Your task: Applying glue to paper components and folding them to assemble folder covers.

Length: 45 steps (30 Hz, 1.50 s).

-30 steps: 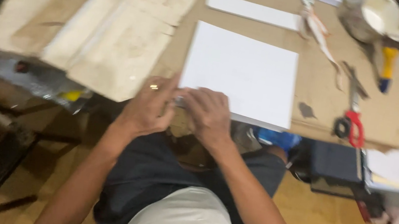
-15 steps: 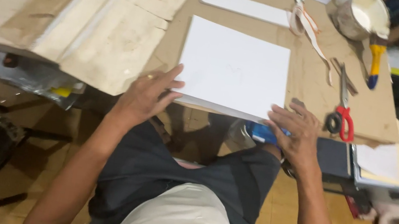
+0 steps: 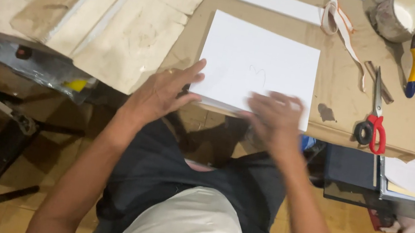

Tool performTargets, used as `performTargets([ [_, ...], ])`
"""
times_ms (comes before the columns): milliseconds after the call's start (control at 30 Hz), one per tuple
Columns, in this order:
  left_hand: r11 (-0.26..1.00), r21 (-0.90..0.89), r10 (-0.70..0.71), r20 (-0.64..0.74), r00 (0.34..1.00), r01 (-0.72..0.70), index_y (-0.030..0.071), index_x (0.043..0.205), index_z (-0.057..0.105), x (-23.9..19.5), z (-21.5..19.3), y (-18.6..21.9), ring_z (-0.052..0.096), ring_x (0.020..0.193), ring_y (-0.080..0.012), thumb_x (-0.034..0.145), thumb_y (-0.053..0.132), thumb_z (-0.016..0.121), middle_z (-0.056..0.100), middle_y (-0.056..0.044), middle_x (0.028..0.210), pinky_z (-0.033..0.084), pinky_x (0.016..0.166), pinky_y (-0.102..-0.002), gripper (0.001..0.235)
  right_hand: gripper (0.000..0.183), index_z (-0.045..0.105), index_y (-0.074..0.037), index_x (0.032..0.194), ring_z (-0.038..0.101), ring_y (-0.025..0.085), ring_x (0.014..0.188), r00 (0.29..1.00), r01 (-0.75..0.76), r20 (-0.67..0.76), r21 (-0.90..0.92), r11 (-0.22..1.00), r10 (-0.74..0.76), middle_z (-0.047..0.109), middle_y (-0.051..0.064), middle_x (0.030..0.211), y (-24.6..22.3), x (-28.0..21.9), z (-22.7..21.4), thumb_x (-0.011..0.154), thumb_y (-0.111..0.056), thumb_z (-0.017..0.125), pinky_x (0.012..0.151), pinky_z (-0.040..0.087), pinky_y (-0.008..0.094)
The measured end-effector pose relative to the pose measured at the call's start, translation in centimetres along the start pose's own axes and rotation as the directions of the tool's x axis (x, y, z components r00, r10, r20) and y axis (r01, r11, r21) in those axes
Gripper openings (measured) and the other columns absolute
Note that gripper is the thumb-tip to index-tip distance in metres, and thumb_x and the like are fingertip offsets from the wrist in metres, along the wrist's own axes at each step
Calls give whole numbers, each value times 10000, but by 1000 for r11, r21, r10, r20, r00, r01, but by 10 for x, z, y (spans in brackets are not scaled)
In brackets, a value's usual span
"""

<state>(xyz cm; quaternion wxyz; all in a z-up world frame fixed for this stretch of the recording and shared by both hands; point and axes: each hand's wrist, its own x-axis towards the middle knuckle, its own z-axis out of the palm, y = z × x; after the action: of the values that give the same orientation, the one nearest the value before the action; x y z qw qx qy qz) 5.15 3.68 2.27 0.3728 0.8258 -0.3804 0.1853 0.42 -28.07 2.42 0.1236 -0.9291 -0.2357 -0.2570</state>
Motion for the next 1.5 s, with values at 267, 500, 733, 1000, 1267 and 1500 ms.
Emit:
performTargets([
  [267,998,-27,-60,76,995,62,48,1563,436,7,-16,11,717,1059,-343,905,192,790,756,-125,1212,580,925,-464,761,336,814,-299,1084,652,303,1216,958,-278,-39,135,951,286,784,-29,1151,61,-57,-52,775,-378,922,1117,415,397],
  [500,988,-27,-151,100,983,154,46,1599,370,9,-12,22,691,1114,-417,765,317,880,710,-224,1261,551,982,-518,1014,247,753,-109,1243,693,407,1084,706,-619,-137,356,700,694,747,197,1112,33,-48,-32,1043,-226,668,945,536,491],
  [733,961,271,-103,157,982,58,123,1577,471,-5,-20,-1,690,1124,-363,613,435,874,709,-148,1271,547,987,-465,1090,225,730,-107,1081,689,155,718,239,-665,126,743,69,963,721,47,869,-9,-71,-12,895,-219,790,613,587,294],
  [1000,879,412,264,-5,965,-239,239,1498,542,-20,53,56,485,1373,-410,802,275,763,526,-163,1476,363,1130,-604,731,278,631,-69,1085,740,202,800,204,-167,498,866,-471,843,684,54,924,-55,-45,-22,857,-81,790,658,657,312],
  [1267,835,331,516,-192,835,-440,263,1368,659,30,51,100,707,1019,-227,1051,204,590,692,-26,1099,530,1005,-514,329,162,656,-56,1032,776,299,876,408,66,623,708,-703,667,690,116,1019,-77,-69,-27,916,-165,684,795,683,418],
  [1500,864,273,411,103,906,-423,272,1693,250,141,-49,192,284,653,-141,1193,114,446,367,102,721,370,771,-334,560,279,670,17,1172,724,298,1051,651,-393,669,701,-596,358,736,157,1135,-108,-61,-8,932,-123,686,857,619,386],
])
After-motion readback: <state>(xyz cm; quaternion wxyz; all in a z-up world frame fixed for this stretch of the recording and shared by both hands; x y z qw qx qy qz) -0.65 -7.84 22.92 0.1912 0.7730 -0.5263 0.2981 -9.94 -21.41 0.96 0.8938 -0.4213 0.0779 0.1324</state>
